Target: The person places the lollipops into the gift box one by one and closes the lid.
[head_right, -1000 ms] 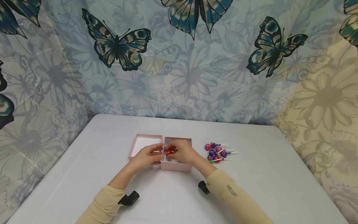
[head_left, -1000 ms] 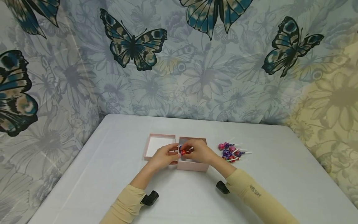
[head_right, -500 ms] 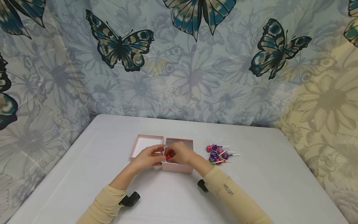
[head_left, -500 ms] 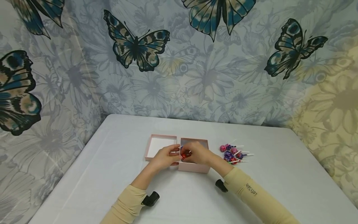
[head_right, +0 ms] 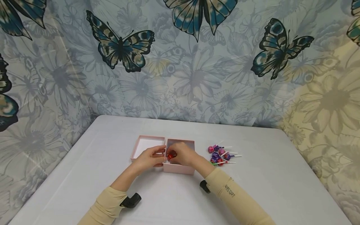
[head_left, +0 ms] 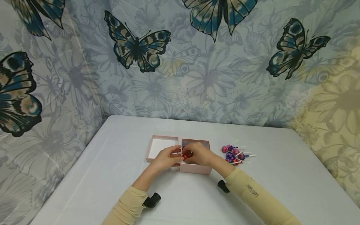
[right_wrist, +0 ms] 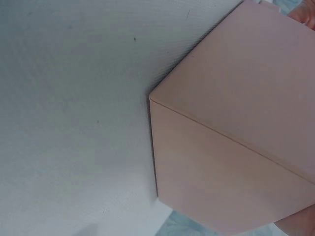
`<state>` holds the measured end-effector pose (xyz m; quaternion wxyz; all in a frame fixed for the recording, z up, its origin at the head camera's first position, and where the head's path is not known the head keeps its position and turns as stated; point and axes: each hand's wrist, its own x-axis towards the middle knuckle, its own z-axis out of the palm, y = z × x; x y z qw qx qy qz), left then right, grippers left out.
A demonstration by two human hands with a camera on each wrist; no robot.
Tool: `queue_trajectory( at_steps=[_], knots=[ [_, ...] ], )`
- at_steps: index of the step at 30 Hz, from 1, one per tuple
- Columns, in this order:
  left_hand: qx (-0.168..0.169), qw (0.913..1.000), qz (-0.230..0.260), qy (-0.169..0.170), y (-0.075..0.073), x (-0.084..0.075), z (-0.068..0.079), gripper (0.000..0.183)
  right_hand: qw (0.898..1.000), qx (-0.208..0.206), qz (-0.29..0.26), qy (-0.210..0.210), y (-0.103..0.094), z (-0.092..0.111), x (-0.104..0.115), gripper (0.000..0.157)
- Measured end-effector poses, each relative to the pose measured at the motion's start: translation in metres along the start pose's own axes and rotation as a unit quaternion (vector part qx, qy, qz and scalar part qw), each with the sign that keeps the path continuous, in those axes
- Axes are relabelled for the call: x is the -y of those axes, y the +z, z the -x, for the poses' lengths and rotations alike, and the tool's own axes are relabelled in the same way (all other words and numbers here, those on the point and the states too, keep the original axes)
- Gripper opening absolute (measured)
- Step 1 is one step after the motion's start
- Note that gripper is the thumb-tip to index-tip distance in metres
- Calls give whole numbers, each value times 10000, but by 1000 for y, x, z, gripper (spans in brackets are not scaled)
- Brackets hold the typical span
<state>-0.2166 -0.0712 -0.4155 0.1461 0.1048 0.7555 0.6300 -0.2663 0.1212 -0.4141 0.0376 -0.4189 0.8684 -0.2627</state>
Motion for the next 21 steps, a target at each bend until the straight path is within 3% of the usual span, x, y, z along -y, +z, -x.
queue_trajectory(
  at_steps=[8,21],
  knots=[
    [-24,9999,-32,105,-1,0,-1,55,9997,-221,17,-134,-2,2,-3,20],
    [15,9999,-110,30,-2,1,0,57,9975,-634,161,252,4,-2,-1,17]
  ],
)
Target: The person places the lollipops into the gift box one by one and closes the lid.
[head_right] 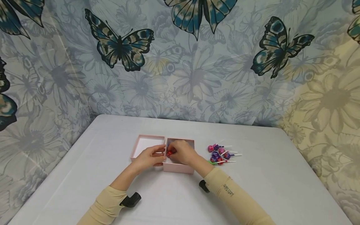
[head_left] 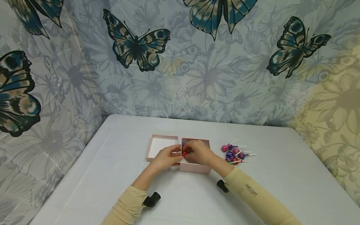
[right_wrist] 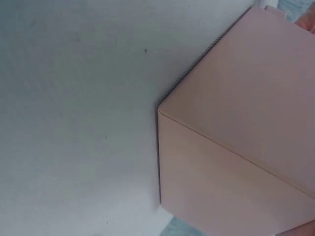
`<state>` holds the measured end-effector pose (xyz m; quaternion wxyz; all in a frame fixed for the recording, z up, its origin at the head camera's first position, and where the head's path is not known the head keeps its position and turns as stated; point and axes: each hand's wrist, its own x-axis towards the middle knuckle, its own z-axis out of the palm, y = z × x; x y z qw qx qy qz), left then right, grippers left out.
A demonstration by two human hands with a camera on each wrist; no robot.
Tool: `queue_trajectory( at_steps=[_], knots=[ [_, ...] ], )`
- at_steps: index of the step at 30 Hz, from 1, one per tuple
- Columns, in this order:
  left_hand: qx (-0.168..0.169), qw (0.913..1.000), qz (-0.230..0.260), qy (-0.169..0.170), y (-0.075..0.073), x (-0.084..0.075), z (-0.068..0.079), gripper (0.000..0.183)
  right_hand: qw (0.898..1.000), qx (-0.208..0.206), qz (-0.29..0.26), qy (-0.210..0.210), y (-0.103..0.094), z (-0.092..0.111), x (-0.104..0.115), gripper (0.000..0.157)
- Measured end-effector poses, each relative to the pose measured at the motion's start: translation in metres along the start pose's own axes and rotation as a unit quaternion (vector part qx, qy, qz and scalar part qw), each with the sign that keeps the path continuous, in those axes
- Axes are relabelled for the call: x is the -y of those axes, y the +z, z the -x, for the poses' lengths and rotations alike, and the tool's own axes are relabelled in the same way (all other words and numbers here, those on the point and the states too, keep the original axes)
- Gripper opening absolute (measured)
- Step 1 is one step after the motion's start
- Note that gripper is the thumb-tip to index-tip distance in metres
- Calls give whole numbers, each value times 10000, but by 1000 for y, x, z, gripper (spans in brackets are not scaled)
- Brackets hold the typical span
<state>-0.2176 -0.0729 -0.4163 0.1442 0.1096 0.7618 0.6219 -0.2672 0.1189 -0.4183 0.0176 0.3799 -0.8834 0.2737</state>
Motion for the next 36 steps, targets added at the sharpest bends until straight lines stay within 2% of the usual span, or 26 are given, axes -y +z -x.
queue_trajectory(
  at_steps=[7,16,26,36],
  knots=[
    [-62,10000,33,-16,0,1,0,58,9997,-134,109,162,2,-2,2,18],
    [-34,10000,48,33,-1,1,0,58,9987,-54,247,437,4,-4,4,19],
    [-18,10000,-6,-11,0,0,0,59,9978,-334,390,430,6,-2,7,17],
    [-20,10000,47,-12,0,0,0,59,9985,-312,255,377,4,-1,8,17]
  ],
)
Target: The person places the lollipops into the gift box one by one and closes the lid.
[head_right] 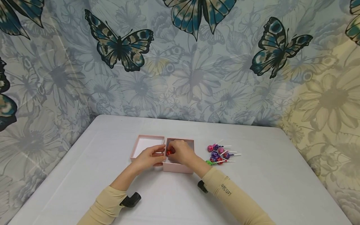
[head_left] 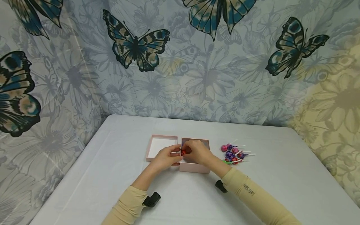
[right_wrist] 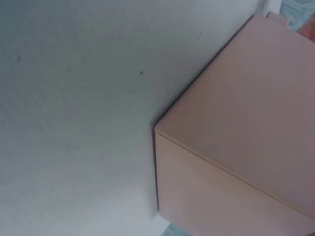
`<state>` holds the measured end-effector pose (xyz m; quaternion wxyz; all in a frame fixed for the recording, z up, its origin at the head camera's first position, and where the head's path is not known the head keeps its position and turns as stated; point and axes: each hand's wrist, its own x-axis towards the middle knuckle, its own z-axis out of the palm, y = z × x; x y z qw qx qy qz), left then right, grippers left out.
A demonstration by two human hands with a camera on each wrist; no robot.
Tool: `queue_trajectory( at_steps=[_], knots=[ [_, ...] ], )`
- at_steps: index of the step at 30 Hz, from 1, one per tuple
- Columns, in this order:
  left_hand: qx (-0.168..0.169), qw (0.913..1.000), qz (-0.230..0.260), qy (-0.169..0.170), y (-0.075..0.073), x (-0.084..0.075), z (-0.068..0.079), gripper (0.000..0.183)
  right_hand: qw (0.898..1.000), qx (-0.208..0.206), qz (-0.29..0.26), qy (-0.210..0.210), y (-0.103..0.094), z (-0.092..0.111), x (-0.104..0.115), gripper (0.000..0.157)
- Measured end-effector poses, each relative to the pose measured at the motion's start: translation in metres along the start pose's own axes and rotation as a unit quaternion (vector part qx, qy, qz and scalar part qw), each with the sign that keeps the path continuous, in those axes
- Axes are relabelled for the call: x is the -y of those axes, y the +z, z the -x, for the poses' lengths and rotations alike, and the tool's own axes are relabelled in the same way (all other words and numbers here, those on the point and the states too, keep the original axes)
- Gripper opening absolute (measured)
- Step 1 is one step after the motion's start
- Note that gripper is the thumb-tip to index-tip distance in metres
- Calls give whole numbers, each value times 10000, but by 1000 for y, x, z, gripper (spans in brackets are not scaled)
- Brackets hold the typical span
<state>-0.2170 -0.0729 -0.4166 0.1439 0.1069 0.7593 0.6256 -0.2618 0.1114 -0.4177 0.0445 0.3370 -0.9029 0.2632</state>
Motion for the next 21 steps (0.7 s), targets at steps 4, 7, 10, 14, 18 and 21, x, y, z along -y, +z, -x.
queue_trajectory(
  at_steps=[4,7,10,14,18,21],
  knots=[
    [1,10000,22,-2,0,1,-1,59,9999,27,-104,34,-3,1,0,18],
    [-2,10000,9,3,0,1,-1,59,9998,38,-195,61,-7,3,0,18],
    [-6,10000,8,19,0,0,-1,58,9996,28,-254,106,-10,6,-1,18],
    [11,10000,11,55,0,0,-1,57,9989,-20,-445,136,-15,11,-3,18],
    [31,10000,2,63,1,0,-1,56,9979,-197,-593,152,-18,17,-7,19],
    [29,10000,-7,47,0,0,-1,56,9967,-329,-709,211,-21,20,-9,21]
  ],
)
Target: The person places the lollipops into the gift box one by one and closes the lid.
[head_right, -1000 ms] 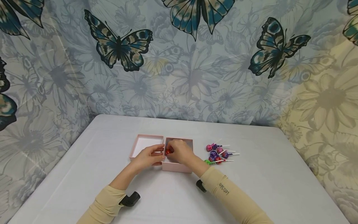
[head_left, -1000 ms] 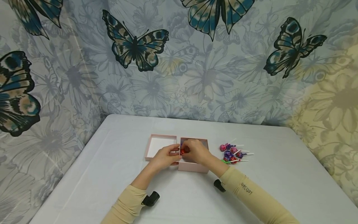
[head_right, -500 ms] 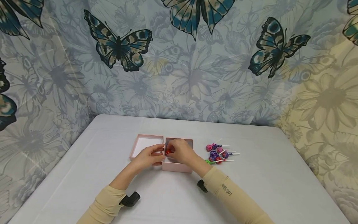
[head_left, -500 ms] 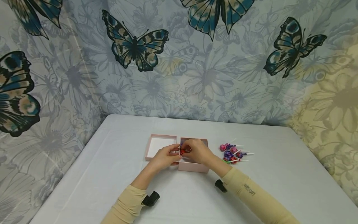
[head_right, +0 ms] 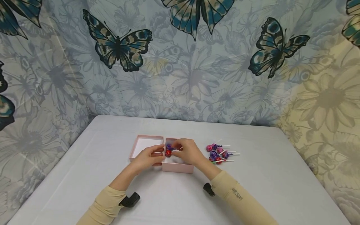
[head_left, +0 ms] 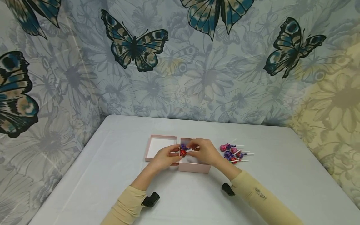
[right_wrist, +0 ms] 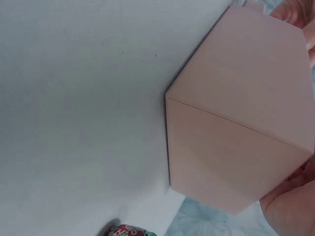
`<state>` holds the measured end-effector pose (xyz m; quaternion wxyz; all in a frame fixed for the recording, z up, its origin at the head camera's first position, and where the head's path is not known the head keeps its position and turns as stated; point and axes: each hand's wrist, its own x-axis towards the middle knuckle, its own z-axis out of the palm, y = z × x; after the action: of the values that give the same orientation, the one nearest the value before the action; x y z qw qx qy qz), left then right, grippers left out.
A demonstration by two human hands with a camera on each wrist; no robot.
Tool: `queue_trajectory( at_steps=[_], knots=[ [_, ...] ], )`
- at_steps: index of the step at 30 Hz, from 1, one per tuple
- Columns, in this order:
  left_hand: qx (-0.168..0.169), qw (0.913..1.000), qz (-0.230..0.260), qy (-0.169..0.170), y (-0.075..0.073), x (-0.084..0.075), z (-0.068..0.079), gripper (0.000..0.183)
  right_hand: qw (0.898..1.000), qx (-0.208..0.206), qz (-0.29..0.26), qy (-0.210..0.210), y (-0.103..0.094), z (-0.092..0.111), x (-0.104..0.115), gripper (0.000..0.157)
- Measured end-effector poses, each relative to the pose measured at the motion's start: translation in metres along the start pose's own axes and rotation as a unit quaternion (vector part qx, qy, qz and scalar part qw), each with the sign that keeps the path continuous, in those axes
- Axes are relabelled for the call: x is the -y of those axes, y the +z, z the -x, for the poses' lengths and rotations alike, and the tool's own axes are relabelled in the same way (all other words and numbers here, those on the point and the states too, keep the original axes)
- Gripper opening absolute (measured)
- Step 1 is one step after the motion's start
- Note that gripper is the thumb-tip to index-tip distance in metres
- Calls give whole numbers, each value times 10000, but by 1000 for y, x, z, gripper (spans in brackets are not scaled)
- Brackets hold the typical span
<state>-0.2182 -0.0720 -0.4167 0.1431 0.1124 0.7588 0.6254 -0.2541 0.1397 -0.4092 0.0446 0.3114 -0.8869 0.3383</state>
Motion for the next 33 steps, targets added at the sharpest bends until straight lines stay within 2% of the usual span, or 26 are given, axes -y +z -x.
queue_trajectory(
  at_steps=[6,10,13,18,33],
  knots=[
    [-12,10000,-82,-53,1,0,0,57,9956,-256,-617,652,-7,7,-1,23],
    [-72,9999,-57,-78,2,-1,1,57,9841,-491,-1239,1177,-14,13,0,28],
    [-132,9999,-11,-84,2,-1,1,57,9752,-666,-1617,1358,-18,19,0,30],
    [-125,9999,-6,-68,2,-1,2,57,9680,-847,-1743,1594,-27,27,-5,33],
    [-140,9999,56,-3,4,-3,2,55,9426,-1016,-2162,2335,-49,62,-23,44]
  ],
)
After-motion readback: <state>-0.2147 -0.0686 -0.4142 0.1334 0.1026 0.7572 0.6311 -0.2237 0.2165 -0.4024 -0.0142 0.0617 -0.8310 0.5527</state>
